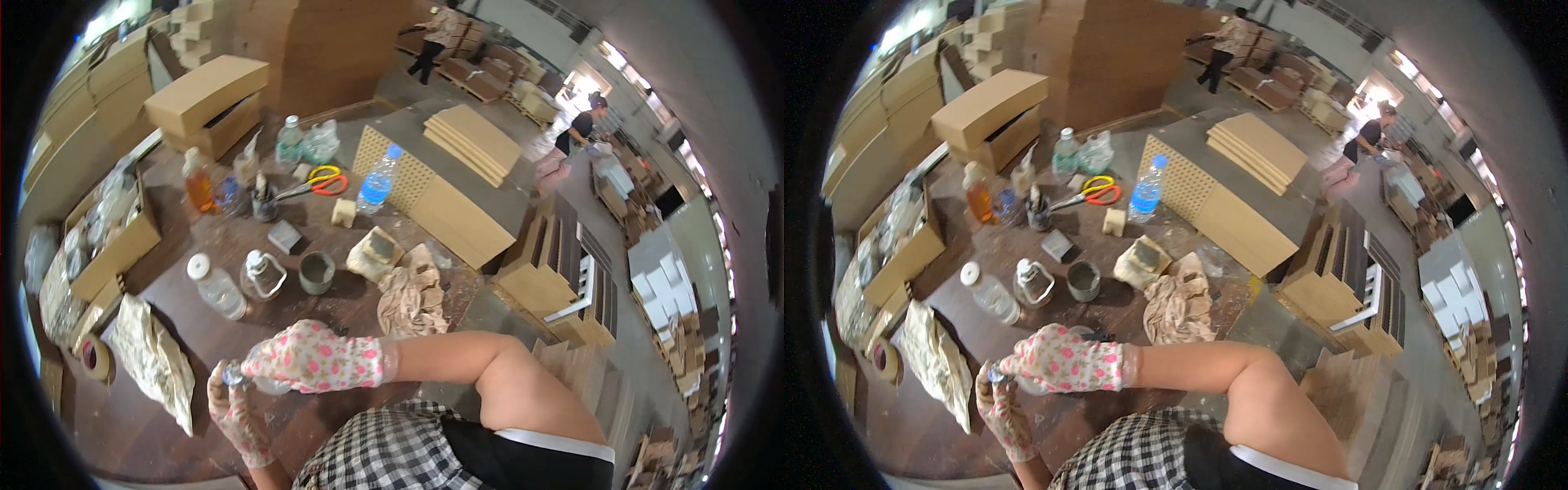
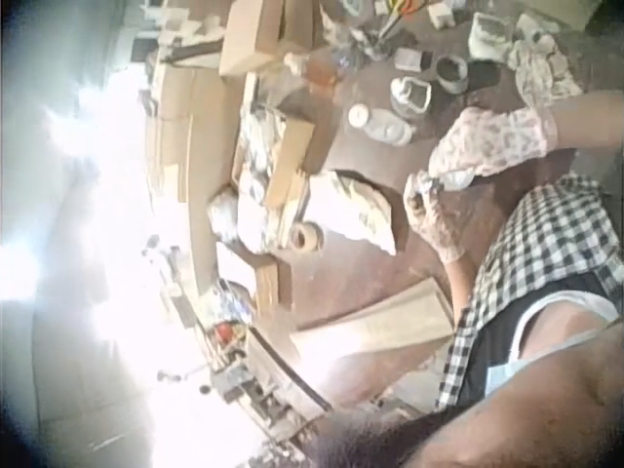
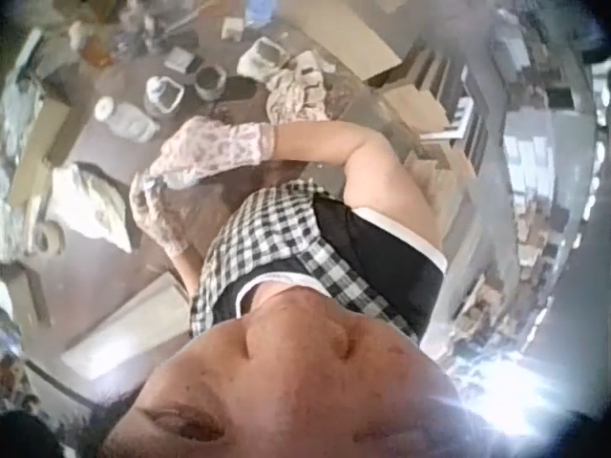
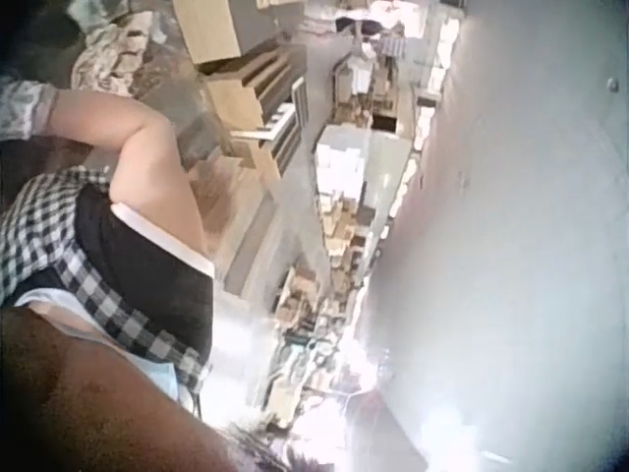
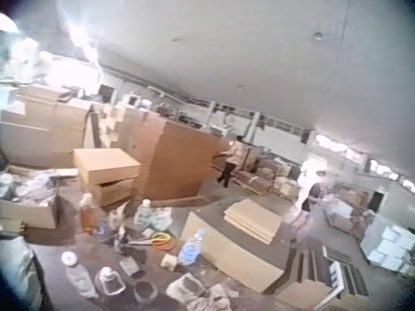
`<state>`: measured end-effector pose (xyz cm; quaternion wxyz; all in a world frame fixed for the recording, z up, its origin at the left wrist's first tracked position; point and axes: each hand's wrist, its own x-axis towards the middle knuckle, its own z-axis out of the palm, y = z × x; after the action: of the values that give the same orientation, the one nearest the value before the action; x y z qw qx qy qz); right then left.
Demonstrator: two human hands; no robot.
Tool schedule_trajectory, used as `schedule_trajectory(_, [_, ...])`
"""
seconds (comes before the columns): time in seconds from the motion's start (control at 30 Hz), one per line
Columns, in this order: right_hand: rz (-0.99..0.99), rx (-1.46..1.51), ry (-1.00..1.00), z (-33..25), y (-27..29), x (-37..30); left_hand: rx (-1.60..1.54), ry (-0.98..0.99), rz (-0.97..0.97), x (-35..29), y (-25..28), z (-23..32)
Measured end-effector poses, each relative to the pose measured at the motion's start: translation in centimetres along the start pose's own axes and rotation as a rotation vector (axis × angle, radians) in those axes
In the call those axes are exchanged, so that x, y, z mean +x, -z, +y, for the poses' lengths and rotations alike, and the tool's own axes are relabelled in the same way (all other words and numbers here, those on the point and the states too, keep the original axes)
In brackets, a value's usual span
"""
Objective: The person uses a spatula to scoop a white substance from a container and apply it to the inside of a blue cap held in the other hand.
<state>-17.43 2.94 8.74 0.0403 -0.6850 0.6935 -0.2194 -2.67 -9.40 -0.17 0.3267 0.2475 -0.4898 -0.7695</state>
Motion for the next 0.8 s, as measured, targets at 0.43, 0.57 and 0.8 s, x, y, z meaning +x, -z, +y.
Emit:
schedule_trajectory(0.43, [0.084,0.087,0.018,0.6,0.0,-0.6,-0.176,0.068,-0.123,-0.7,-0.4,0.9])
schedule_trajectory(0.57, [0.152,0.250,0.024,0.5,1.1,-0.3,-0.189,0.121,-0.125,-1.0,-0.9,1.9])
schedule_trajectory(0.8, [0.094,0.286,-0.054,0.6,2.5,-0.1,-0.268,0.193,-0.187,-0.6,-1.8,2.5])
